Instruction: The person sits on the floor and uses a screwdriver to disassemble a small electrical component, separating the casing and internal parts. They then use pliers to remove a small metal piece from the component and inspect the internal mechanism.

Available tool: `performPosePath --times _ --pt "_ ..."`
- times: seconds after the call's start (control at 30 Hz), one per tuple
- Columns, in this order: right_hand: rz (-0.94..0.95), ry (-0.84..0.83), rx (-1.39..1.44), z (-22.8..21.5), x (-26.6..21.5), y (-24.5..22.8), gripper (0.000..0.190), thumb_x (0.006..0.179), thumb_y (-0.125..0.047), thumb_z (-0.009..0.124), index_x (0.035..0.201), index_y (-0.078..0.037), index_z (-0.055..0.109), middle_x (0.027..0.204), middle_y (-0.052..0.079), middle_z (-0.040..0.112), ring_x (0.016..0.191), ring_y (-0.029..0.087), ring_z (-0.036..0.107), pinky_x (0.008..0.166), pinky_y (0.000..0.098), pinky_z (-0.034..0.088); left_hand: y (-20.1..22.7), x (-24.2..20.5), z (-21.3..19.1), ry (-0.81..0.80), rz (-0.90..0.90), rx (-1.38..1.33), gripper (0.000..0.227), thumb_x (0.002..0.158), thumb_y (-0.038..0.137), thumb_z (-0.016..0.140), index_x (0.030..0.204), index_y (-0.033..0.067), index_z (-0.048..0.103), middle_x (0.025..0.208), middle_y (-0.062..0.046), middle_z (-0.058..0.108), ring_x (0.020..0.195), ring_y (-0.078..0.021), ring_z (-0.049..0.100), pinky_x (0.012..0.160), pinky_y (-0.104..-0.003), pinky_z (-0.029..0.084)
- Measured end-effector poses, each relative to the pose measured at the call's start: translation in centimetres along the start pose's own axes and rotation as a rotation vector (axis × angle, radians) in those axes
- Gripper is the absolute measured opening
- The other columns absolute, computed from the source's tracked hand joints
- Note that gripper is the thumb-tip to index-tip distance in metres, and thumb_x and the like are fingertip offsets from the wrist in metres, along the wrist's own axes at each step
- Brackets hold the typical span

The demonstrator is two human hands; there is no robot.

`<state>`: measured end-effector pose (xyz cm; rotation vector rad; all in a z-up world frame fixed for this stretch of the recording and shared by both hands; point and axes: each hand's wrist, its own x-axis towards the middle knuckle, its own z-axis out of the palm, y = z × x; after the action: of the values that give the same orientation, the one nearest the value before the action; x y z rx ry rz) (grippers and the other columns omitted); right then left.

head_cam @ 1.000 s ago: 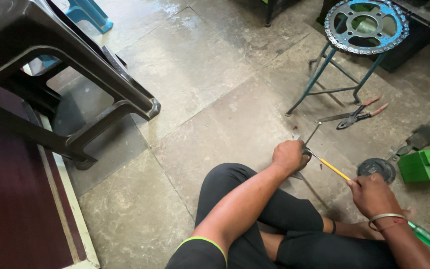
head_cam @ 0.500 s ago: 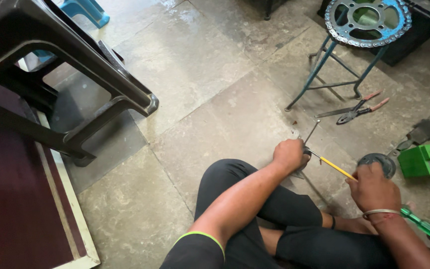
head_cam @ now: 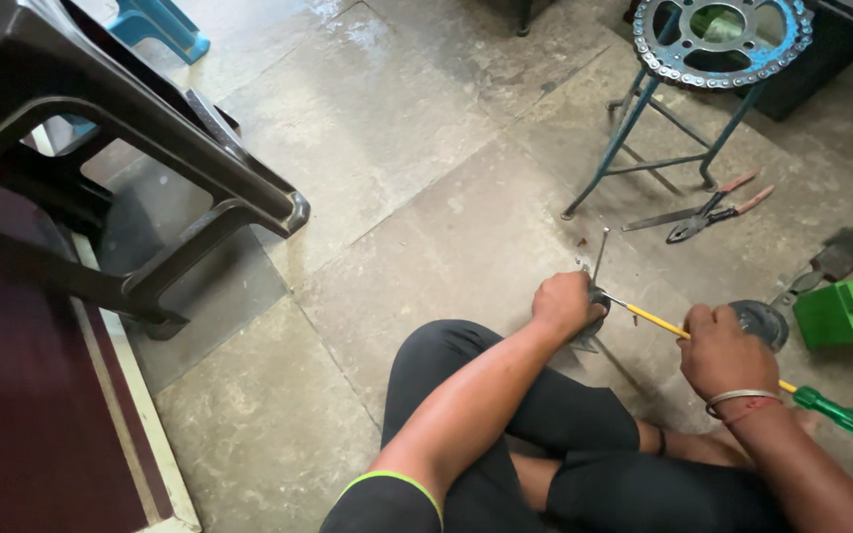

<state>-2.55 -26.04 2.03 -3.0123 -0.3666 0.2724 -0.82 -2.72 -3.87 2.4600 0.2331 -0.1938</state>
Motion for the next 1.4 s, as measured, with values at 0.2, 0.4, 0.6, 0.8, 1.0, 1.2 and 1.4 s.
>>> performPosePath --times 0.2,0.4,0.6,0.8,1.0,1.2,1.4 --pt "-0.049 0.008 0.091 2.1 0.8 1.1 0.02 0.097 -0.029 0.061 0.1 -0.012 0.07 0.112 0.021 0.061 0.089 0.048 0.067 0.082 0.0567 0.055 -0.8 0.9 1.1 -0.013 -0.014 0.034 0.039 0.073 0.033 0.082 0.102 0.0086 0.073 0.1 -0.017 0.074 0.097 -0.0363 0.071 0.086 -0.047 0.057" --pt "-0.095 0.099 0.099 1.5 -0.2 -0.4 0.024 0.089 -0.031 0.069 0.102 -0.012 0.062 0.109 0.017 0.06 0.085 0.044 0.067 0.072 0.0568 0.052 -2.0 1.5 2.5 0.058 0.026 0.066 0.041 0.072 0.03 0.081 0.103 0.0053 0.07 0.096 -0.018 0.074 0.096 -0.0368 0.071 0.085 -0.047 0.057" --pt "-0.083 0.074 0.179 1.7 -0.2 -0.7 0.022 0.09 -0.031 0.067 0.105 -0.014 0.066 0.102 0.016 0.062 0.088 0.041 0.067 0.074 0.0528 0.054 -1.2 1.2 0.7 -0.037 -0.112 0.029 0.046 0.068 0.031 0.088 0.11 0.0203 0.075 0.104 -0.011 0.076 0.102 -0.0317 0.071 0.09 -0.044 0.056" --pt "-0.035 -0.074 0.177 4.7 0.5 0.9 0.027 0.096 -0.037 0.063 0.106 -0.014 0.074 0.101 0.019 0.066 0.092 0.04 0.067 0.08 0.0513 0.055 -0.6 1.1 -0.5 0.011 -0.158 0.035 0.053 0.068 0.027 0.088 0.118 0.0218 0.07 0.109 -0.01 0.074 0.105 -0.0309 0.07 0.091 -0.043 0.054" --pt "-0.064 -0.325 0.07 7.8 1.0 2.4 0.026 0.091 -0.035 0.065 0.108 -0.017 0.076 0.109 0.016 0.072 0.103 0.038 0.069 0.088 0.0485 0.055 -0.3 1.0 -1.0 -0.001 -0.171 0.028 0.043 0.072 0.025 0.085 0.112 0.0212 0.07 0.107 -0.009 0.075 0.106 -0.0305 0.069 0.091 -0.043 0.054" --pt "-0.124 -0.426 0.022 11.2 1.1 2.9 0.025 0.086 -0.027 0.066 0.106 -0.02 0.079 0.11 0.015 0.074 0.105 0.036 0.07 0.091 0.0458 0.056 -0.6 1.4 -0.8 -0.015 -0.191 -0.004 0.037 0.07 0.021 0.085 0.105 0.0238 0.074 0.106 -0.007 0.076 0.106 -0.0286 0.07 0.091 -0.042 0.054" --pt "-0.12 -0.048 0.484 7.6 4.3 -0.4 0.026 0.089 -0.035 0.071 0.106 -0.016 0.078 0.103 0.016 0.075 0.096 0.036 0.071 0.085 0.0438 0.056 -0.6 1.4 -0.8 -0.015 -0.107 -0.088 0.042 0.069 0.03 0.09 0.106 0.0191 0.073 0.103 -0.006 0.077 0.102 -0.0272 0.072 0.089 -0.04 0.055"
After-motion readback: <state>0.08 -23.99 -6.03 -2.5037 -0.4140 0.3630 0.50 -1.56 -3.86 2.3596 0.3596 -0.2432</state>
